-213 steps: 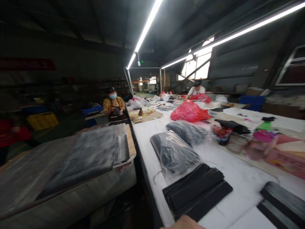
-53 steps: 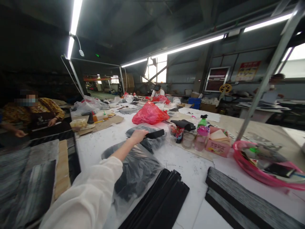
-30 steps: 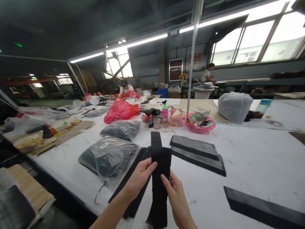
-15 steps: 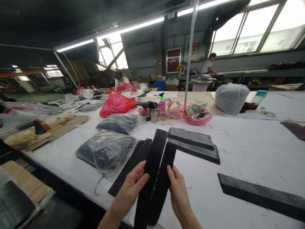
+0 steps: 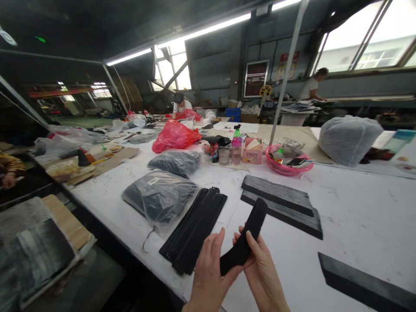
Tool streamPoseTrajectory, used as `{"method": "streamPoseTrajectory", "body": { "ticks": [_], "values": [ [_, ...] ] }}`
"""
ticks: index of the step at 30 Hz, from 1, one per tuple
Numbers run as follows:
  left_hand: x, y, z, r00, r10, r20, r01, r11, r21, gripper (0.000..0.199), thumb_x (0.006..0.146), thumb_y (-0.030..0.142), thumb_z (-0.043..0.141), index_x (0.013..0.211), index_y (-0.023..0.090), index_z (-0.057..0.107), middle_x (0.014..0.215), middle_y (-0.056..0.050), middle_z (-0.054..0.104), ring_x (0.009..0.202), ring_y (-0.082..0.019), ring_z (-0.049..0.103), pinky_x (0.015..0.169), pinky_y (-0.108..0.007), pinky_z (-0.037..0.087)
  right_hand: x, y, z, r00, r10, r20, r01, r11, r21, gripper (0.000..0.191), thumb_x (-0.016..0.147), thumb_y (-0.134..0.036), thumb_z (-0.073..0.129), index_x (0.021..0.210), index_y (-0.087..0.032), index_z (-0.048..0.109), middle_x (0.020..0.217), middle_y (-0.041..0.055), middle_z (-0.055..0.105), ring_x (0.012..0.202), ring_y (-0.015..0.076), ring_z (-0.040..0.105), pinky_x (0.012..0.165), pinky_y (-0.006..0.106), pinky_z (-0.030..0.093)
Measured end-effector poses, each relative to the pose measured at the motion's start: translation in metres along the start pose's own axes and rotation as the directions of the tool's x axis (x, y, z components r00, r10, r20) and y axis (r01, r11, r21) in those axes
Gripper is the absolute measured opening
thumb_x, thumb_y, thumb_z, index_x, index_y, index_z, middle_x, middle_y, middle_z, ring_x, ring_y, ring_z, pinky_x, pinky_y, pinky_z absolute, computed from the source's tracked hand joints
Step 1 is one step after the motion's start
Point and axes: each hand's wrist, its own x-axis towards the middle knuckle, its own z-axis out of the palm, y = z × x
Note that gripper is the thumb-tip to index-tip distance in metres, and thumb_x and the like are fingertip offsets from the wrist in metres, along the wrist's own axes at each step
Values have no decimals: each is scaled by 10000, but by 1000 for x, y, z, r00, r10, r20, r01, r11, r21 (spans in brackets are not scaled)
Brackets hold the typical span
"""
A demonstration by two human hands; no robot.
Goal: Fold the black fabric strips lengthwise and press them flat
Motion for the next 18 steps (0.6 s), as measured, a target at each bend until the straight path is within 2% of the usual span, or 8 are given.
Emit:
{"method": "streamPoseTrajectory", "body": {
  "ticks": [1,3,5,7,10,12,15,18],
  "values": [
    [-2,-4,-4,994,-31,102,37,998,-53,638,787,396,655,1352,205,428,1157,-114,628,1050,-260,602,888,-370,494,5,-4,2,1000,7,0,-7,1000,9,358,683,-304,810,990,-197,660,1004,25,693,821,150,665,785,274,553],
    [-7,-15,-12,952,-105,288,145,982,-121,458,819,355,615,1250,226,529,1000,-55,691,892,-216,655,785,-295,519,19,-11,8,1000,10,1,-10,1000,19,367,660,-287,825,974,-193,660,996,27,697,813,153,670,781,277,562],
    [-14,-29,-20,921,-179,347,238,962,-136,309,850,341,566,1133,224,600,929,-33,705,846,-201,662,764,-267,514,38,-12,14,1000,-4,11,4,999,32,395,628,-267,840,969,-193,657,1011,29,696,839,159,671,800,275,561],
    [-18,-45,-28,923,-229,309,283,948,-143,295,871,361,530,1117,217,603,988,-37,701,921,-199,651,825,-263,500,62,-6,20,998,-28,51,27,1000,12,409,618,-278,839,970,-193,650,1029,34,692,890,167,664,833,277,550],
    [-17,-72,-38,943,-277,182,300,947,-117,351,895,411,474,1185,228,553,1148,-34,656,1073,-190,604,925,-272,466,104,17,32,980,-123,159,160,955,-249,381,705,-427,736,983,-189,628,1005,52,690,930,184,651,840,310,542],
    [-13,-89,-40,945,-319,77,321,947,-17,386,908,435,429,1221,230,524,1199,-39,632,1101,-195,593,932,-297,470,130,38,38,961,-185,208,263,849,-459,372,771,-487,618,993,-188,609,963,63,688,896,199,654,770,337,554],
    [-11,-110,-38,932,-360,-47,358,893,272,416,924,417,349,1229,198,529,1151,-78,647,1021,-240,628,831,-356,513,152,64,33,949,-256,185,314,694,-649,292,780,-378,576,991,-177,594,874,66,671,777,210,647,661,352,540],
    [-16,-124,-34,968,-207,-142,251,802,541,466,913,426,314,1132,139,609,996,-119,656,918,-276,629,735,-378,518,147,68,4,905,-372,208,370,441,-818,256,753,-230,566,1002,-182,597,901,64,647,779,207,617,733,369,507]
  ]
}}
